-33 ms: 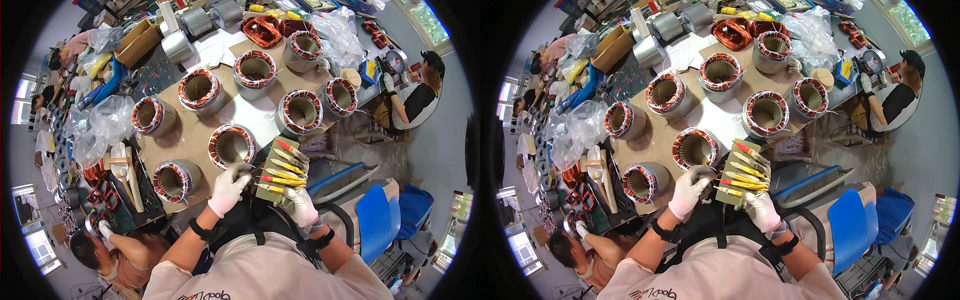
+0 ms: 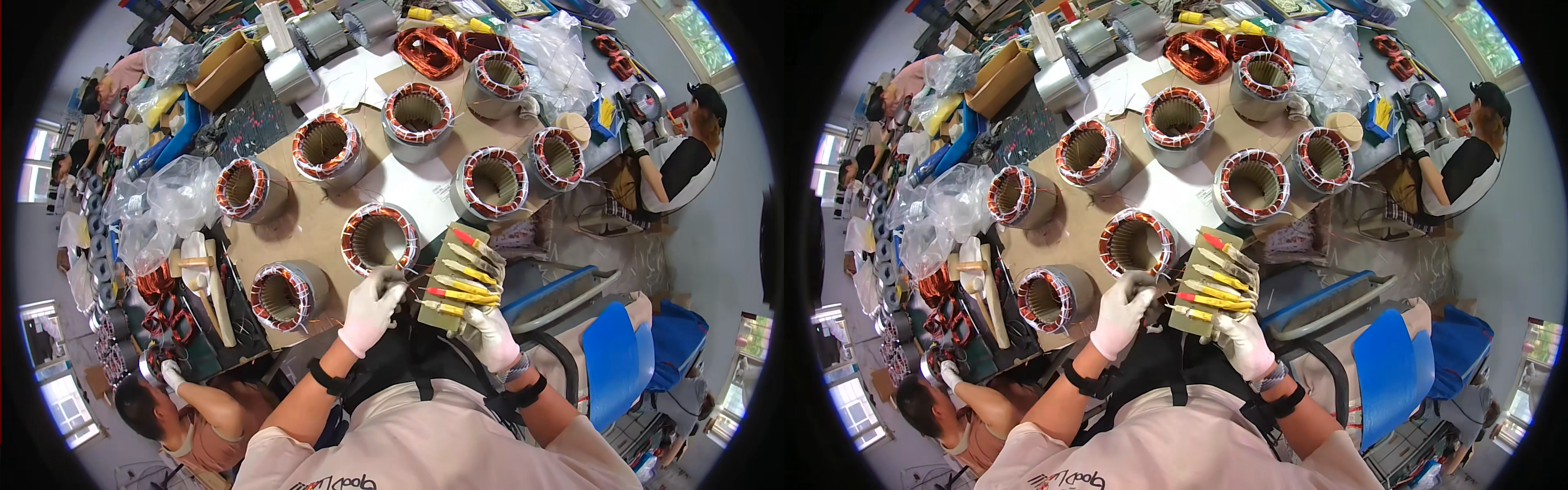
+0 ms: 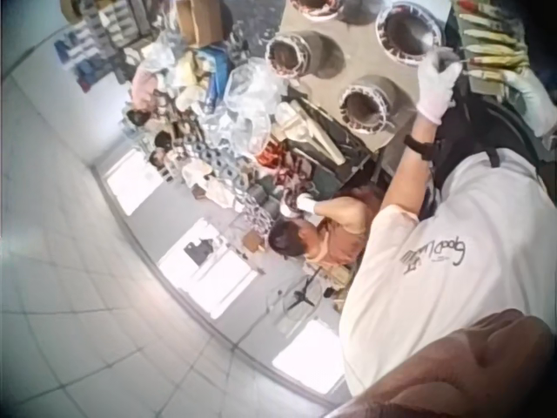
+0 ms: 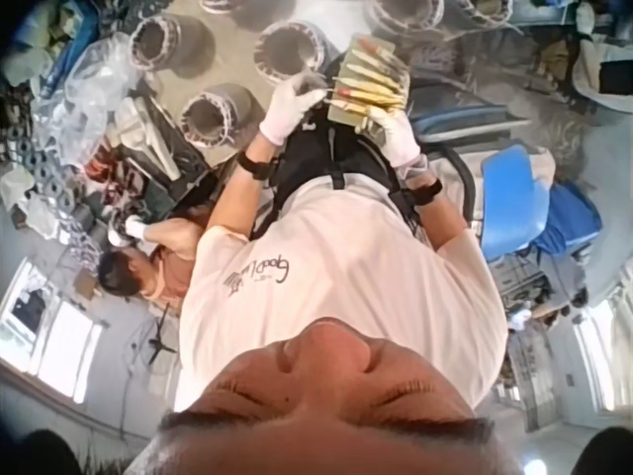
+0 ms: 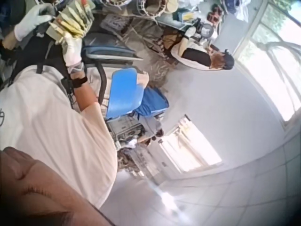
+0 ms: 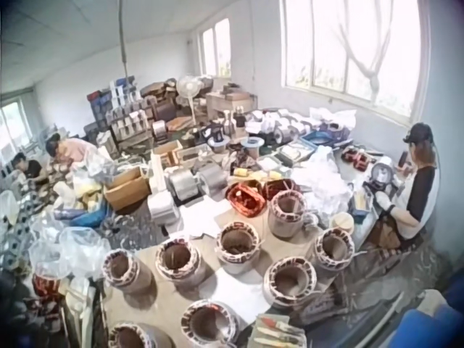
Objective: Organizing wiring harnesses and assembling electronic motor stator components in a factory setting.
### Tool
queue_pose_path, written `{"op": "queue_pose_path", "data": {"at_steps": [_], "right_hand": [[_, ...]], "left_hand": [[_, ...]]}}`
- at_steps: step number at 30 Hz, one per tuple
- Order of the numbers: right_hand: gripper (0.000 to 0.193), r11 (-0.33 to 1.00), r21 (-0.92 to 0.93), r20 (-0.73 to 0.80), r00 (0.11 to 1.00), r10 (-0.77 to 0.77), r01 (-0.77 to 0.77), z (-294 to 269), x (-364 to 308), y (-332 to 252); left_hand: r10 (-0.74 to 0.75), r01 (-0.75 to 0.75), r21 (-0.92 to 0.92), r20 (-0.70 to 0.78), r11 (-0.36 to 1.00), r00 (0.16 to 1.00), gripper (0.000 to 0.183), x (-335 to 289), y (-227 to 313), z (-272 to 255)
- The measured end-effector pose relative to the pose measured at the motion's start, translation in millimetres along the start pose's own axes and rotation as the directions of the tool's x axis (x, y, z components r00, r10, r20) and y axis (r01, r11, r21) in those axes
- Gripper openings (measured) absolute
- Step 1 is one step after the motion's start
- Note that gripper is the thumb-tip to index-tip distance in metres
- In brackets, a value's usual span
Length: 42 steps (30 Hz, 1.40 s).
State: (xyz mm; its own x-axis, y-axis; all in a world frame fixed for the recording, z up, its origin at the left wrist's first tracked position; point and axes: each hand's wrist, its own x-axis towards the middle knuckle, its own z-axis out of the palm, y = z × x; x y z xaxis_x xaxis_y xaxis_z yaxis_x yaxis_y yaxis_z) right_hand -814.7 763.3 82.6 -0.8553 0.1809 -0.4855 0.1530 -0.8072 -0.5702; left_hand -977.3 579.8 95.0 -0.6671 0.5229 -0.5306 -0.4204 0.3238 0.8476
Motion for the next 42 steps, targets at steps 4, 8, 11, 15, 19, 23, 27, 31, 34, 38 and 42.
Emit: {"op": "queue_pose_path", "data": {"at_steps": [4, 8, 11, 15, 19, 23, 27, 31, 34, 38, 42], "right_hand": [[0.066, 0.995, -0.06, 0.014, 0.997, 0.076, -0.075, 0, -3, 2], [0.059, 0.937, -0.32, -0.039, 0.99, 0.138, -0.143, 17, -15, -10], [0.05, 0.638, -0.716, 0.021, 0.905, 0.426, -0.284, 3, -17, -42], [0.054, 0.594, -0.761, -0.108, 0.954, 0.28, -0.261, 9, -33, -112], [0.067, 0.64, -0.768, -0.049, 0.997, -0.052, -0.004, -7, -4, -97], [0.076, 0.854, -0.513, 0.047, 0.991, 0.122, -0.081, 12, 21, -87], [0.074, 0.923, -0.38, 0.086, 0.992, 0.096, -0.056, 23, 26, -88], [0.075, 0.911, -0.412, 0.09, 0.994, 0.059, -0.017, 15, 37, -86], [0.078, 0.899, -0.436, 0.087, 0.993, 0.081, -0.035, 17, 42, -90], [0.082, 0.858, -0.513, 0.067, 0.996, 0.063, -0.02, 11, 42, -95], [0.084, 0.843, -0.537, 0.05, 0.997, 0.066, -0.028, 6, 43, -99]], "left_hand": [[-0.153, 0.142, 0.056, 0.399, 0.988, 0.904, 0.052, -2, -8, -17], [-0.089, 0.238, -0.189, 0.573, 0.953, 0.815, 0.056, -3, -6, -2], [-0.054, 0.239, -0.229, 0.607, 0.943, 0.793, 0.056, -2, -6, -7], [-0.032, 0.272, -0.268, 0.656, 0.924, 0.754, 0.057, 4, -18, -17], [-0.008, 0.323, -0.289, 0.735, 0.901, 0.678, 0.057, 11, -33, -14], [-0.072, 0.341, -0.21, 0.751, 0.916, 0.656, 0.051, 18, -18, -23], [-0.108, 0.095, 0.054, 0.589, 0.994, 0.801, 0.04, 38, -2, -65], [0.158, -0.173, 0.18, 0.091, 0.968, 0.983, 0.037, 72, 11, -63], [0.311, -0.271, 0.29, -0.102, 0.918, 0.945, 0.038, 95, 8, -50], [0.246, -0.213, 0.177, -0.195, 0.961, 0.949, 0.033, 99, 26, -35], [0.274, -0.265, 0.068, -0.227, 0.962, 0.934, 0.02, 109, 31, -39]]}}
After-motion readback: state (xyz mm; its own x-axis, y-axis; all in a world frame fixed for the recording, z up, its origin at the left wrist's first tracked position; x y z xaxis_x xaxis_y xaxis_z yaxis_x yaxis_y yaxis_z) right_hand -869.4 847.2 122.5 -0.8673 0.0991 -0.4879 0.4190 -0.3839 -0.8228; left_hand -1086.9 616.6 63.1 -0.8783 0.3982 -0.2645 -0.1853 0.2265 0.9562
